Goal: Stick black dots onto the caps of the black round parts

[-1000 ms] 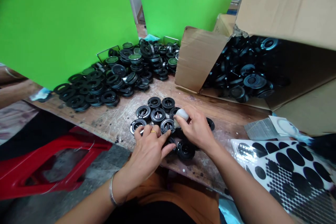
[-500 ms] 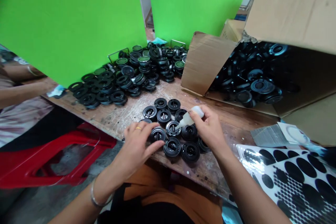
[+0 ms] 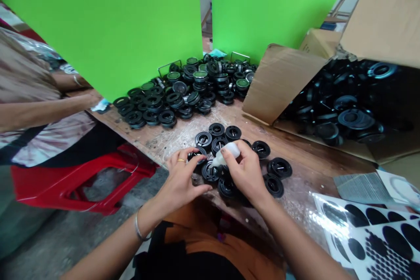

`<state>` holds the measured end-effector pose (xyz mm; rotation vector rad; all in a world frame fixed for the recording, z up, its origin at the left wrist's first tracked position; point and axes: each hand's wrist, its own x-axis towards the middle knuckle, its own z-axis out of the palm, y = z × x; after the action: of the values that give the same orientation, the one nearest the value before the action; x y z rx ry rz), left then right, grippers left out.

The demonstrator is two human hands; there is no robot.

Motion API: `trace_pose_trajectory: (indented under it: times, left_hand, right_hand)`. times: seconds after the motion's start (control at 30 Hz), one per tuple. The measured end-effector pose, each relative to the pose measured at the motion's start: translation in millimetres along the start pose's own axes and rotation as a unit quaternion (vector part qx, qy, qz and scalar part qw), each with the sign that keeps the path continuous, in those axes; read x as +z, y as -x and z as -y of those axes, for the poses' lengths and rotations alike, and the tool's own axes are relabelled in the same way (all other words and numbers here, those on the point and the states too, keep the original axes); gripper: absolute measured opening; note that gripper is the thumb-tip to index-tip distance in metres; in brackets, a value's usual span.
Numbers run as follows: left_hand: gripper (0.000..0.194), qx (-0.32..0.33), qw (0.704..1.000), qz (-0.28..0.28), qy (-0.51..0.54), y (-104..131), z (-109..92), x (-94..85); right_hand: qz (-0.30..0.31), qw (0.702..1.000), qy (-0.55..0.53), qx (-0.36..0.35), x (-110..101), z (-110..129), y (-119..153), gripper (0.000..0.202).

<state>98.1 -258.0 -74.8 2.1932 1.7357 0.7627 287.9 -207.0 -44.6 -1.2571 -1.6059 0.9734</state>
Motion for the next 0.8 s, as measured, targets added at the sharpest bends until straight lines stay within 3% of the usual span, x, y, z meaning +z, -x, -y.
trace_pose_trajectory:
  times: [0.2,0.67,0.8]
  left_hand:
    - [0.072,0.014,1.000,0.014,0.010,-6.0,3.6,2.2]
    - [0.060,0.018,1.000,0.004,0.024,-9.6,3.2,9.6]
    - [0.070,0.013,0.999,0.002,0.036,-10.2,5.3,11.6]
  right_hand:
    - [0.052,0.998,0.023,-0.017,6.6,2.3,10.8,0.022]
    - [0.075,0.977,0.127,-0.157,13.9,13.6,16.8,0.006]
    - [0.074,0.975,0.126,-0.168,13.2,12.6,17.5,0.005]
